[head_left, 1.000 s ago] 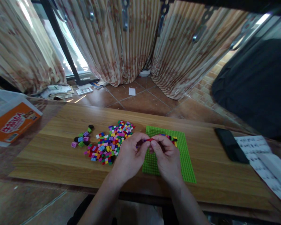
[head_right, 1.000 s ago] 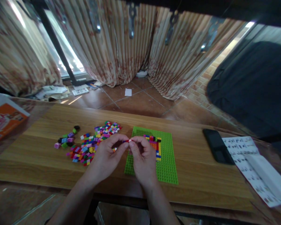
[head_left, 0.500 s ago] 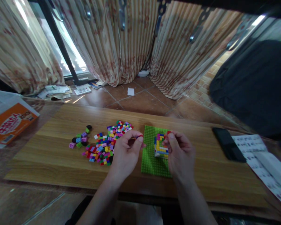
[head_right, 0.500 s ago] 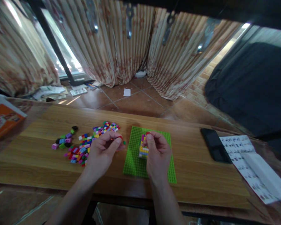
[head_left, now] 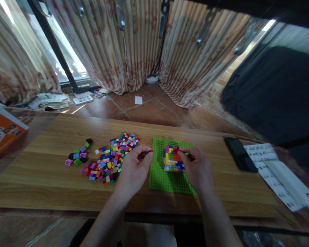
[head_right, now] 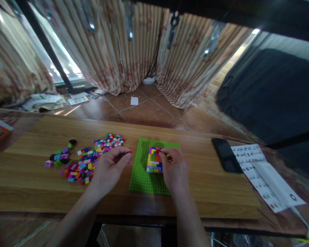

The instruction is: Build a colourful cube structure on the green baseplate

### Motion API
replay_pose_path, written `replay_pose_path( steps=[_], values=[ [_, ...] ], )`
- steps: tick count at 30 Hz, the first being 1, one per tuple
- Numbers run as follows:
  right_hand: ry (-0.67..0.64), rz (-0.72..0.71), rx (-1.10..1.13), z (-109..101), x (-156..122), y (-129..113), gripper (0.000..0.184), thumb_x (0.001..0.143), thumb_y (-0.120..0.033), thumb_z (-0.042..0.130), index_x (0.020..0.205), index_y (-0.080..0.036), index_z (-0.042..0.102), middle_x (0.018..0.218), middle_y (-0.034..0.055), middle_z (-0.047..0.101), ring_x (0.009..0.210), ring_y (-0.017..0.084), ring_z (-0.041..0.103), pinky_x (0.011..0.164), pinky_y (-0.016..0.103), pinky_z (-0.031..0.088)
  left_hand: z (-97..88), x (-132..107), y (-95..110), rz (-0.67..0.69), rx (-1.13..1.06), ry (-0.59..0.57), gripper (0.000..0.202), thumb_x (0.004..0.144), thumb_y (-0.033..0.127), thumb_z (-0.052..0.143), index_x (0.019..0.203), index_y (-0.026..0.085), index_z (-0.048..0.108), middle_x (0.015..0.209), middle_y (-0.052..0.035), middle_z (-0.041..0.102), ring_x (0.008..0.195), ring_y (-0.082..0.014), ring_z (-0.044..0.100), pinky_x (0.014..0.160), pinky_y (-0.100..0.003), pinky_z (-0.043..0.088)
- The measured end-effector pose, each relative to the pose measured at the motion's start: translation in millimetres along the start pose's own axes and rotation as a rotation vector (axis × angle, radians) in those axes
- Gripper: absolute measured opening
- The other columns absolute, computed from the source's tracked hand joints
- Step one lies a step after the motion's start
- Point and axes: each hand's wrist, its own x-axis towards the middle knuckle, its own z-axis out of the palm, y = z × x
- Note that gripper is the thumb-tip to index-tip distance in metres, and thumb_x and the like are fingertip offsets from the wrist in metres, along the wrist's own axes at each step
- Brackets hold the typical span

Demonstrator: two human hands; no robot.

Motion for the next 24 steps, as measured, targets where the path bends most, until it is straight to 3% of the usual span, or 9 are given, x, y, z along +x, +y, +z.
replay_pose_path(
  steps=[11,24],
  values=[
    [-0.012,-0.150,-0.145,6.9,-3.7,2.0,0.020,0.086,-0.032,0.059,0.088,-0.022,0.076,0.091,0.0056,0.065,0.081,0.019,0.062,0.072,0.032,0.049,1.8,0.2,3.5,-0.023,-0.008,-0.011,0.011,0.083,0.026,0.059,0.082,0.017,0.066,0.073,-0.0006,0.064,0.069,-0.0145,0.058,0.065,-0.026,0.046],
    [-0.015,-0.154,-0.174,10.9,-6.6,1.7,0.021,0.086,-0.033,0.058,0.085,-0.022,0.076,0.089,0.0059,0.069,0.082,0.020,0.062,0.075,0.035,0.048,0.2,-0.8,3.8,-0.003,0.020,0.004,0.011,0.083,0.025,0.059,0.083,0.017,0.067,0.075,-0.0013,0.067,0.069,-0.0146,0.061,0.064,-0.026,0.046]
  ],
)
